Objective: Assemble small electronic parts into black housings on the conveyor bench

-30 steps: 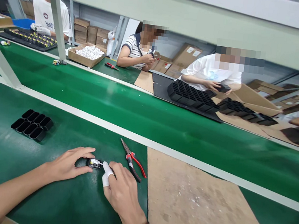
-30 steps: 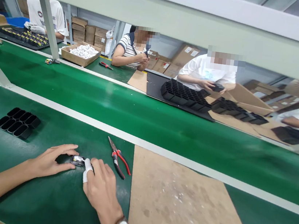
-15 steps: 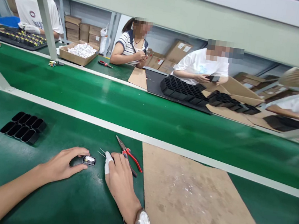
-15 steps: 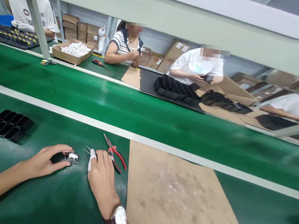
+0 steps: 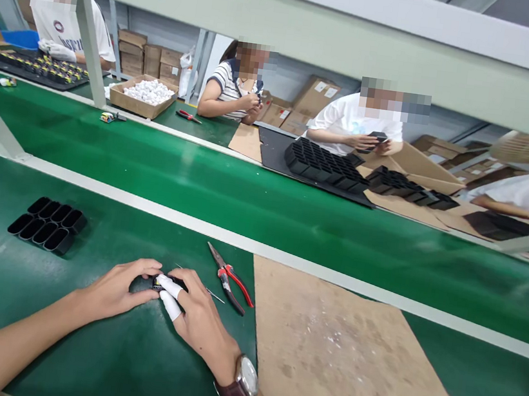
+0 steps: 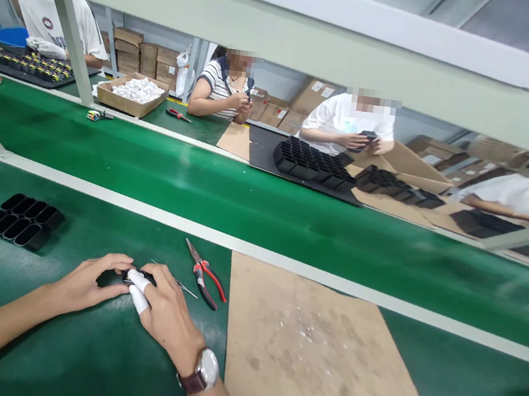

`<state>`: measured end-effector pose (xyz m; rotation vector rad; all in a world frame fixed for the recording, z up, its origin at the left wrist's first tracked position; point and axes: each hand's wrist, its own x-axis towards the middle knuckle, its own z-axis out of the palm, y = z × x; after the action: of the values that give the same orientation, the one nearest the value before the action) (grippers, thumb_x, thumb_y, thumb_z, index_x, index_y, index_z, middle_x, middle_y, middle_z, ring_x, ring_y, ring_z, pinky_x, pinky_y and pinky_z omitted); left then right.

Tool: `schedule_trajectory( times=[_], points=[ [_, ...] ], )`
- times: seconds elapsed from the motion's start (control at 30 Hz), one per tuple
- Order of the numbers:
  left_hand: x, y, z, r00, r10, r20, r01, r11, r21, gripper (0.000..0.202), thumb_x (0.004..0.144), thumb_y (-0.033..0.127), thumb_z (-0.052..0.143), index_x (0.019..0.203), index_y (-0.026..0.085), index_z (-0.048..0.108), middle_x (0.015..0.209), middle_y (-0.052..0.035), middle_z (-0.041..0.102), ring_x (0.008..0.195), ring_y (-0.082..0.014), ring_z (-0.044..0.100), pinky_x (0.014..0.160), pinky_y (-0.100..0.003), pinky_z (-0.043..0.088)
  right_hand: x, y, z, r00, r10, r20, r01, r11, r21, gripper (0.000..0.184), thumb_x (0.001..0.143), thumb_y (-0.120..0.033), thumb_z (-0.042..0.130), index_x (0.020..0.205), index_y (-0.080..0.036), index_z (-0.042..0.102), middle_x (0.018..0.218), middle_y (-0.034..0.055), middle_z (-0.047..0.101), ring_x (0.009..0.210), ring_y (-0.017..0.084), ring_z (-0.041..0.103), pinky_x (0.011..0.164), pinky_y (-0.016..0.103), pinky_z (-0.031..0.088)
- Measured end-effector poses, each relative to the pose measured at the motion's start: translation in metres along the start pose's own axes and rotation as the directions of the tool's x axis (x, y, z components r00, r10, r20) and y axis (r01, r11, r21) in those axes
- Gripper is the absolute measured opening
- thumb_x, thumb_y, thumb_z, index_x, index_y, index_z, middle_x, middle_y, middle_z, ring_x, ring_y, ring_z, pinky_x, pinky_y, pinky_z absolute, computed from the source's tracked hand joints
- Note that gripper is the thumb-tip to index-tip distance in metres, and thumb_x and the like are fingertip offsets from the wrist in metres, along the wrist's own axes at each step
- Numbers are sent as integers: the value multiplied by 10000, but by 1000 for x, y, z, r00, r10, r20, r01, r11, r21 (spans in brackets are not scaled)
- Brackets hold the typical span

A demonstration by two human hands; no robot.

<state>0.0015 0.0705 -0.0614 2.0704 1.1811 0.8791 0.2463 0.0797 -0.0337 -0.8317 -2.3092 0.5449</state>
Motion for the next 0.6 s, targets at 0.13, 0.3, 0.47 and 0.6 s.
schedule_trajectory(
  times=[0.13,0.3,0.47,0.6],
  points=[
    [0,0,0,999,-25,34,25,999,-20,458,1003,375,701,1405,299,496,1289,-21,744,1168,-212,745,1009,-355,625,-1,0,1,1000,-28,12,28,999,-18,378,1047,-172,554,1418,-236,587,1241,124,633,1141,266,602,959,479,589],
    [-1,0,-1,998,-54,38,56,998,-30,477,978,367,723,1399,285,514,1284,-27,749,1169,-216,745,1024,-359,616,-4,6,7,999,-39,-23,41,998,50,418,1050,-200,574,1462,-264,543,1215,105,650,1094,249,635,903,442,606],
    [0,4,-3,991,-106,76,109,993,-42,509,977,377,721,1421,283,490,1321,-31,738,1228,-225,717,1062,-377,593,-9,12,11,993,-86,-83,86,996,-7,451,1039,-197,608,1479,-251,529,1212,115,675,1080,252,664,894,434,617],
    [0,5,-4,988,-121,94,126,991,-49,509,979,387,716,1421,282,487,1334,-38,733,1236,-231,712,1071,-387,584,-9,11,9,995,-89,-53,86,994,-66,411,1038,-195,599,1444,-252,567,1208,120,680,1067,261,676,874,442,629]
  ],
)
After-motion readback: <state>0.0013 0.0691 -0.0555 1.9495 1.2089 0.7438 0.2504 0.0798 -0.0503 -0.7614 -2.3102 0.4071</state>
